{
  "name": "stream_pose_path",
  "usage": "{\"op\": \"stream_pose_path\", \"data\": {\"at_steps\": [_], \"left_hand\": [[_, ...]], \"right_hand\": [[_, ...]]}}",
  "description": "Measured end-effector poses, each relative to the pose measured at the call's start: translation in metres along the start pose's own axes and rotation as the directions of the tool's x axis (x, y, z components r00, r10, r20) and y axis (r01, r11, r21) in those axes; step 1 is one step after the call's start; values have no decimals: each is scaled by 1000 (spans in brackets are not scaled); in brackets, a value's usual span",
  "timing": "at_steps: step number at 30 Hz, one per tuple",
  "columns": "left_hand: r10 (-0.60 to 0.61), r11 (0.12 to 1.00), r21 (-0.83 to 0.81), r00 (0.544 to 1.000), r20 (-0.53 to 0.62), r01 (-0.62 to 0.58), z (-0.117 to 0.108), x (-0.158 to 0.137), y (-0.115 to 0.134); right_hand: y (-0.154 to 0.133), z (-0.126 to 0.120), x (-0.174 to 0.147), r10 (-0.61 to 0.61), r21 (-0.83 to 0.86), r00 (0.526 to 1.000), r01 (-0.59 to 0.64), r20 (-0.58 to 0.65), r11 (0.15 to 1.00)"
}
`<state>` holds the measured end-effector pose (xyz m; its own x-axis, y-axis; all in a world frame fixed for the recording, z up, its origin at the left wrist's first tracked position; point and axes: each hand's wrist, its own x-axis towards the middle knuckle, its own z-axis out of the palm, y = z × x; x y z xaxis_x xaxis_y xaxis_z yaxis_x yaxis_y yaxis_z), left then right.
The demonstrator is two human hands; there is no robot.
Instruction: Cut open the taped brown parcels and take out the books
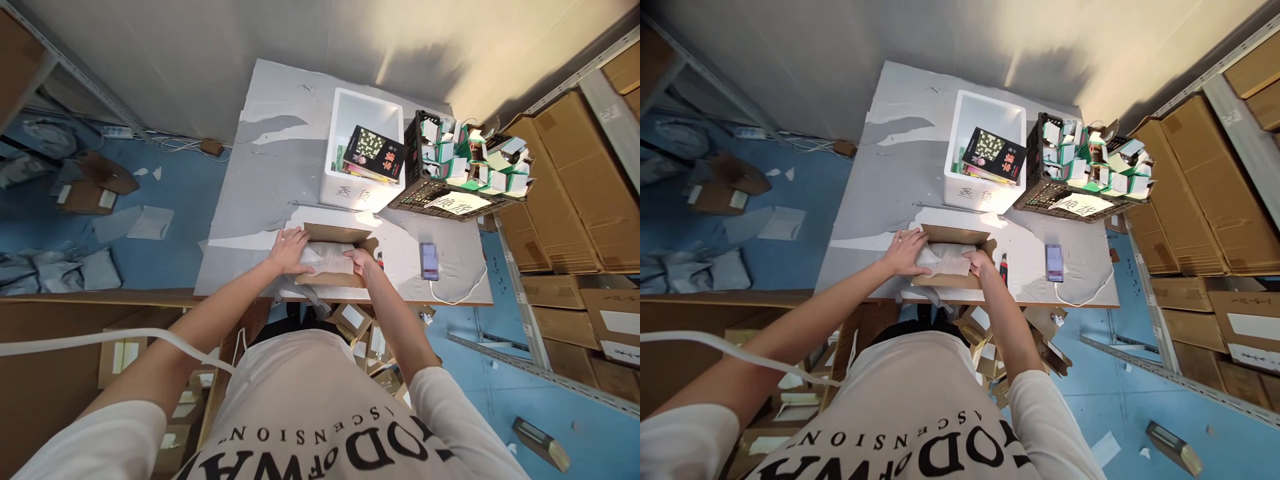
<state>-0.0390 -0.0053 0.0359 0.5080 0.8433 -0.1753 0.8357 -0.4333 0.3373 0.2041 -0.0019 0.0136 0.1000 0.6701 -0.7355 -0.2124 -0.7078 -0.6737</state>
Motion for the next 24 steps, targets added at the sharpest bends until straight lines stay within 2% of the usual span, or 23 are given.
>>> {"op": "stream_pose_path", "data": {"at_steps": [3,5,9,12,15,17,19,20,22,23,24], "left_hand": [[-68,998,-3,996,54,68,-1,6,1],[-85,996,-17,995,58,86,-2,8,2],[-71,993,-85,994,86,79,-6,7,-7],[12,989,-146,993,119,5,-9,7,-18],[91,963,-262,989,113,-59,-17,7,-25],[85,921,-386,994,69,-52,-25,2,-23],[-47,846,-533,997,-59,8,-36,-10,-11],[-156,792,-609,978,-139,40,-42,-19,0],[-427,669,-737,862,-274,97,-51,-41,31],[-483,602,-794,830,-278,84,-54,-51,49],[-439,521,-852,871,-220,48,-57,-61,68]], "right_hand": [[-8,-4,-8,54,-4,996,-54,68,999],[-14,-9,-19,41,10,996,-42,78,999],[-20,-24,-49,-119,74,982,109,145,991],[-17,-35,-74,-222,131,955,199,194,971],[-12,-41,-97,-283,166,939,253,196,953],[-10,-42,-110,-339,198,928,307,158,931],[-8,-42,-121,-384,215,918,358,95,909],[-7,-41,-126,-407,217,911,386,61,896],[-6,-39,-134,-468,198,884,459,0,866],[-6,-37,-137,-508,171,861,505,-28,846],[-6,-34,-141,-555,129,830,557,-51,820]]}}
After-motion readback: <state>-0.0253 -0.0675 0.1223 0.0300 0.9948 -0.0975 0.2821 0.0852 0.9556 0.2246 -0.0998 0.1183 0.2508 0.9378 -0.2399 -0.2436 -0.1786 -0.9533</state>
